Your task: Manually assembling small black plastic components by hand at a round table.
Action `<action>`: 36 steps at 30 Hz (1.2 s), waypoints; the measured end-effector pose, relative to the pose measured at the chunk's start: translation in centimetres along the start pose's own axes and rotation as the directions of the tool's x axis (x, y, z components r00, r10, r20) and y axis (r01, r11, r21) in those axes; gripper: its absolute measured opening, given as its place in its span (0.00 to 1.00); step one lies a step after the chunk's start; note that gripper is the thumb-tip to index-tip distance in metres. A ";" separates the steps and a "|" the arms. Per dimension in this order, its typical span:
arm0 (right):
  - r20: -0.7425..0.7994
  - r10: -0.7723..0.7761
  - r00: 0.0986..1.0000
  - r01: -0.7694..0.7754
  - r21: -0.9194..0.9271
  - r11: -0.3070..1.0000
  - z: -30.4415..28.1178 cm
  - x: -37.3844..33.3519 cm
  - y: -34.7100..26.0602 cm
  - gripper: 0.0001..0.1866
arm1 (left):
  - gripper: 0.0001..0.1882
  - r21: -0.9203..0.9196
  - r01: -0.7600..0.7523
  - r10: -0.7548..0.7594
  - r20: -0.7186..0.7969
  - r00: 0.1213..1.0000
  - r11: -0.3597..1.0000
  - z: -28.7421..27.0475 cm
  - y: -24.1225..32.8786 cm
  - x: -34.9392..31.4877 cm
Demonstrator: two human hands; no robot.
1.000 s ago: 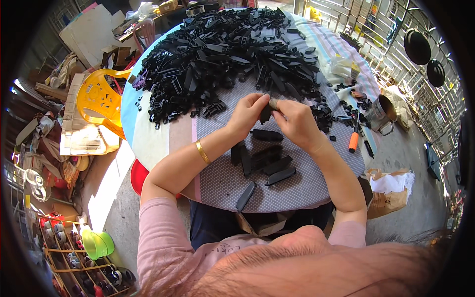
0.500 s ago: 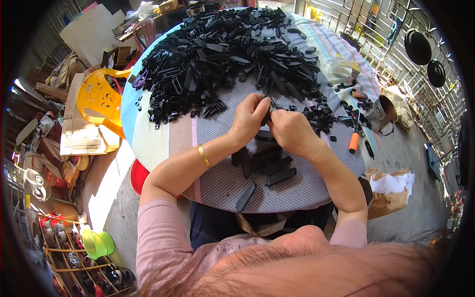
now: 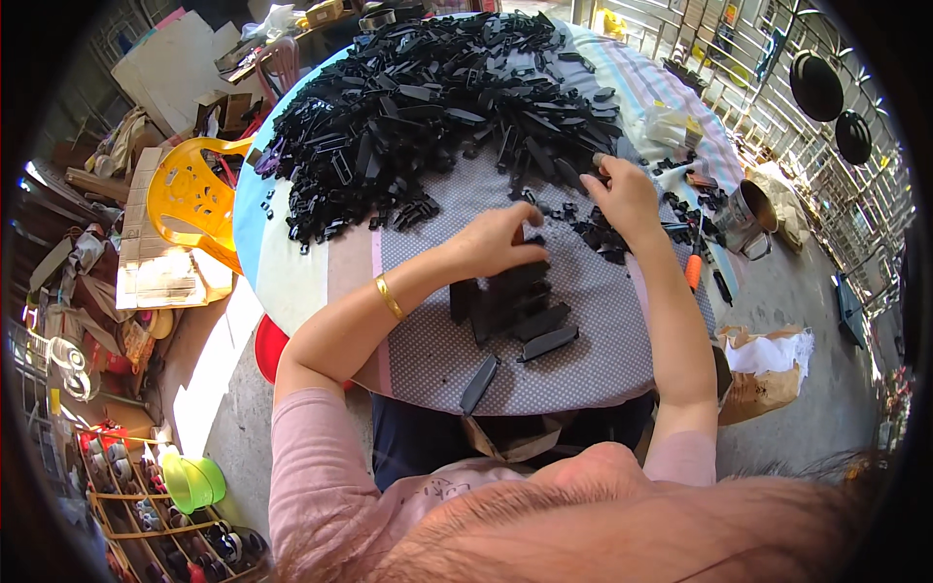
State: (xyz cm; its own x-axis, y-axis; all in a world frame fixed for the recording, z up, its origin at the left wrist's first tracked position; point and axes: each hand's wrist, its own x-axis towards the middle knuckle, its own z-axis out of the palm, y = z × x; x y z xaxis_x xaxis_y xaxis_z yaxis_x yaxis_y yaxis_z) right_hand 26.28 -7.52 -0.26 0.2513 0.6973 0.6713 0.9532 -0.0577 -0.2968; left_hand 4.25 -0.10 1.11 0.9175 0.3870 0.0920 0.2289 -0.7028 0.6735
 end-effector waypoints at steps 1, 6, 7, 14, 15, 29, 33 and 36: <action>0.067 0.012 0.998 -0.008 -0.061 0.998 0.2 0.1 0.0 0.16 | 0.20 0.010 -0.037 0.036 0.046 0.998 0.999 0.1 0.1 -0.4; 0.198 0.135 0.971 -0.107 -0.146 0.983 0.4 0.3 -1.0 0.18 | 0.18 0.016 -0.068 0.062 0.245 0.968 0.998 -0.6 1.2 -0.9; 0.157 0.193 0.968 -0.190 -0.033 0.981 -0.2 0.4 -1.4 0.18 | 0.18 0.011 -0.041 0.039 0.140 0.989 0.999 -0.5 1.1 -0.8; 0.320 -0.040 0.947 -0.186 0.642 0.743 -1.2 -0.7 -6.3 0.16 | 0.16 -0.876 0.021 -0.243 -0.111 0.964 0.482 -0.9 -1.9 0.5; 0.351 -0.076 0.933 -0.199 0.679 0.706 -0.7 -0.8 -6.3 0.14 | 0.13 -0.890 0.014 -0.244 -0.110 0.963 0.456 -1.0 -2.3 0.5; 0.324 0.099 0.941 -0.115 0.032 0.993 -0.4 -0.6 -3.1 0.12 | 0.17 -0.907 -0.133 -0.030 -0.158 0.987 0.399 -0.7 -1.5 0.8; 0.320 0.126 0.939 -0.323 0.694 0.643 -0.8 -0.7 -5.1 0.09 | 0.17 -0.923 -0.202 -0.090 -0.244 0.966 0.328 -0.7 -1.6 0.7; 0.275 0.134 0.952 -0.299 0.746 0.595 -1.3 -0.9 -6.8 0.08 | 0.18 -0.957 -0.196 -0.163 -0.233 0.959 0.215 -0.3 -1.5 0.5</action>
State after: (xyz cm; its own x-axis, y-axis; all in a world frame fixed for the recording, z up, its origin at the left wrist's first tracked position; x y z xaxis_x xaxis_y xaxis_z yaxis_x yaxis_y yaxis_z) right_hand 19.74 -8.68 2.00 0.3206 0.8527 0.4124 0.3666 0.2898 -0.8841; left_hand 4.22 1.33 0.39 0.7662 0.6250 0.1491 -0.4418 0.3441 0.8285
